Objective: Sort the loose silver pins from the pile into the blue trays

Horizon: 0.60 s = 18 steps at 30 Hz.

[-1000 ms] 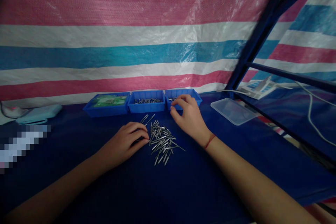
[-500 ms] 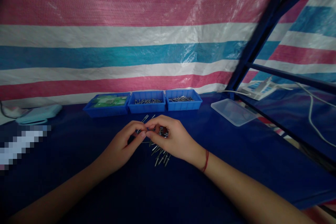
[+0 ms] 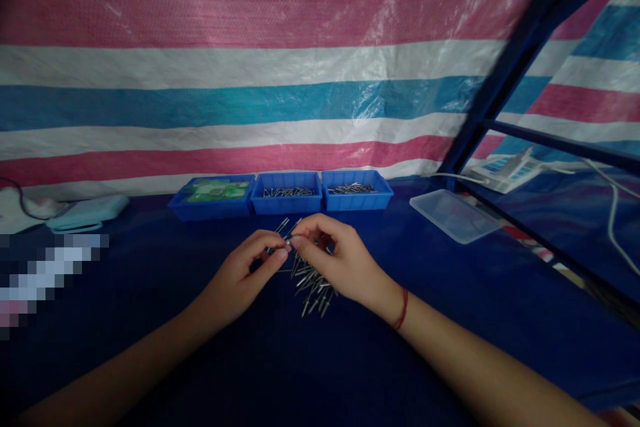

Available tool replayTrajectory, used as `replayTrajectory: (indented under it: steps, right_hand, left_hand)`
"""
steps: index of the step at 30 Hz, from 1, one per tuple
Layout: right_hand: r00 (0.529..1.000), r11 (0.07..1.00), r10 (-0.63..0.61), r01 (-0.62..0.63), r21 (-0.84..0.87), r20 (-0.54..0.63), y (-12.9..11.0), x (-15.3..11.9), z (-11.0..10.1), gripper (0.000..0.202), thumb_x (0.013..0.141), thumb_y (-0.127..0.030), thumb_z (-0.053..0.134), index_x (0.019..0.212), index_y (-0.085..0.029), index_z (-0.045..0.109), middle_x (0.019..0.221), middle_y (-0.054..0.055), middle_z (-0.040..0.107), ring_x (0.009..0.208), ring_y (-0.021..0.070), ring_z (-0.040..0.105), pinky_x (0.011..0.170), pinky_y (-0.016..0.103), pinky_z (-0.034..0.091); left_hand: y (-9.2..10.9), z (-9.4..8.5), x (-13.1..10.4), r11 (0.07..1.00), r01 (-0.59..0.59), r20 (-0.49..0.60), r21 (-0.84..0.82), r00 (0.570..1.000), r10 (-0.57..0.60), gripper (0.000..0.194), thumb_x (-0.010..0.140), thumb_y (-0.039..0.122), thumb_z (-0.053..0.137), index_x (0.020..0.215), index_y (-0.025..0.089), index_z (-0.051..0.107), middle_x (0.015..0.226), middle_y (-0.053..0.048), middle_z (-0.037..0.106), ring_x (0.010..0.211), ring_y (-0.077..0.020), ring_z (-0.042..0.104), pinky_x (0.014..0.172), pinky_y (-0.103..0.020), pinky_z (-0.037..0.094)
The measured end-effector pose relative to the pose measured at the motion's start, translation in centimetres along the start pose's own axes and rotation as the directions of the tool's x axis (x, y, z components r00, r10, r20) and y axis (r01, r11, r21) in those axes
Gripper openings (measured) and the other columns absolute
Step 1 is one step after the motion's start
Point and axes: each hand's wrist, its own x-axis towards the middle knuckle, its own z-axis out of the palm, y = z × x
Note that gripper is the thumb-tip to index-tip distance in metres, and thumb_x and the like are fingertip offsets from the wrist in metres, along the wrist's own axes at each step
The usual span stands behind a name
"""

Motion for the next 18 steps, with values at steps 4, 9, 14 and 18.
replayTrajectory:
  steps: [4,9,14,18]
  right_hand:
    - [1.000,0.997,-0.028,0.029,-0.074,0.013,-0.12,-0.03,-0.26,0.008,0.084,-0.027,0.055,0.084,-0.019,0.056,0.070,-0.002,0.055,0.061,0.0100,0.050,0.054,0.025,0.042]
    - [0.970,0.920,-0.187,0.228,-0.319,0.154,-0.82,-0.23,-0.62,0.010,0.087,-0.022,0.050,0.085,-0.018,0.059,0.079,0.003,0.059,0.072,0.0131,0.054,0.065,0.029,0.045]
    - [0.984,0.949,-0.115,0.149,-0.276,0.138,-0.53,-0.21,-0.33,0.016,0.089,-0.026,0.049,0.088,-0.018,0.062,0.079,0.003,0.062,0.071,0.0129,0.056,0.063,0.028,0.046]
    - [0.989,0.984,-0.031,0.056,-0.166,0.145,-0.18,-0.09,0.07,0.018,0.089,-0.030,0.050,0.085,-0.018,0.063,0.078,0.002,0.062,0.069,0.0121,0.055,0.061,0.027,0.045]
  left_hand:
    - [0.20,-0.20,0.02,0.998,-0.022,-0.062,0.062,0.998,0.026,0.013,0.089,0.022,0.049,0.086,0.020,0.061,0.087,-0.002,0.060,0.082,-0.0154,0.056,0.070,-0.029,0.044]
    - [0.55,-0.47,0.06,0.987,-0.081,-0.138,0.139,0.985,0.101,0.010,0.086,0.020,0.054,0.086,0.021,0.063,0.088,-0.002,0.059,0.082,-0.0148,0.056,0.070,-0.028,0.045]
    - [0.73,-0.53,-0.01,0.990,-0.098,-0.196,0.104,0.974,0.117,0.007,0.083,0.020,0.057,0.079,0.019,0.062,0.076,0.000,0.058,0.066,-0.0116,0.053,0.060,-0.025,0.043]
    - [0.74,-0.50,-0.16,0.994,-0.083,-0.214,0.072,0.972,0.097,0.006,0.083,0.021,0.058,0.080,0.019,0.063,0.075,0.001,0.058,0.065,-0.0112,0.054,0.059,-0.024,0.044]
